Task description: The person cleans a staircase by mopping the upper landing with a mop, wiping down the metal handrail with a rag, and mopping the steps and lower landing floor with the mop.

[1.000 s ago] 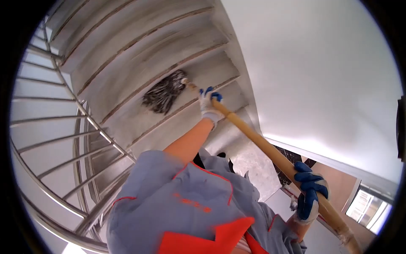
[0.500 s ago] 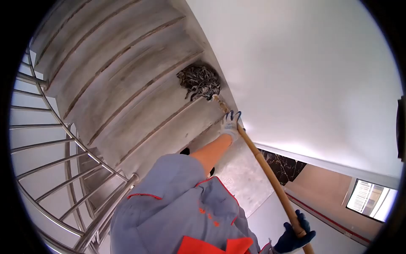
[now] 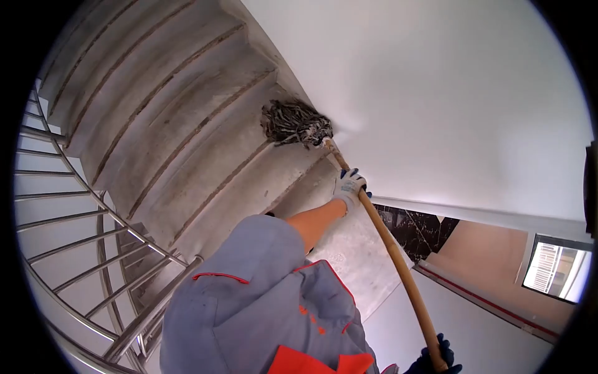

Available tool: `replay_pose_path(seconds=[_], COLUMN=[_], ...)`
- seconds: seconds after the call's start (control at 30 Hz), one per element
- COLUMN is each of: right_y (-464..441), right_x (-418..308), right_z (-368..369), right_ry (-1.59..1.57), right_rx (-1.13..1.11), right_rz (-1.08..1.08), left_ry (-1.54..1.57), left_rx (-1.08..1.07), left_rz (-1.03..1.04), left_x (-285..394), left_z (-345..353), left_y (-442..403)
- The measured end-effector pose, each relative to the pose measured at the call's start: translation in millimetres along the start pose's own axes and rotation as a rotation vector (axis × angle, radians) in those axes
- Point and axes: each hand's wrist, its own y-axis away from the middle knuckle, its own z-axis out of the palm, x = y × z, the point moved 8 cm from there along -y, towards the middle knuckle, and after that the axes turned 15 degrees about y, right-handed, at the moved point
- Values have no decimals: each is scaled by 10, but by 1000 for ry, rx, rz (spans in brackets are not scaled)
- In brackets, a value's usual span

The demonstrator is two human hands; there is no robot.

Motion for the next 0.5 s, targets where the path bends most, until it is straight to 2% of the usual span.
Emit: replay_pose_path(seconds=[0.07,0.1,0.2,0.23,0.27,0.33,0.37,0.47,0.5], right_y=[-158,-235,-518,-615,-660,-816,-912,-1346,-1520], right_x=[185,291,665,811,872,1053,1157,1573,1792], right_z=[-369,-529,-1011,-1131,-1171,-1280,-1329,-1251,-1219], right_ry=[-243,-343,-468,-472,-550,-481,-444,-578,-580], right_rx=[73,192,195,284,244,180,148,-65,-52], right_rz=[37,89,53,107,95,45,19,27,100], left_ry=[-24,-62,-108,-181,-216,-270,-319,-320,-330], left_rx=[-80,-64,-168,-178,-186,-204,-59,31,19], left_rz=[49,64,109,104,108,116,181,146,123], left_x=[303,447,756,815,880,941,1024,972,881], left_z=[-20,-73,-232,-254,-310,-494,-697,-1083,-1177], left_y=[106,191,445,526,612,782,907,1179,1248])
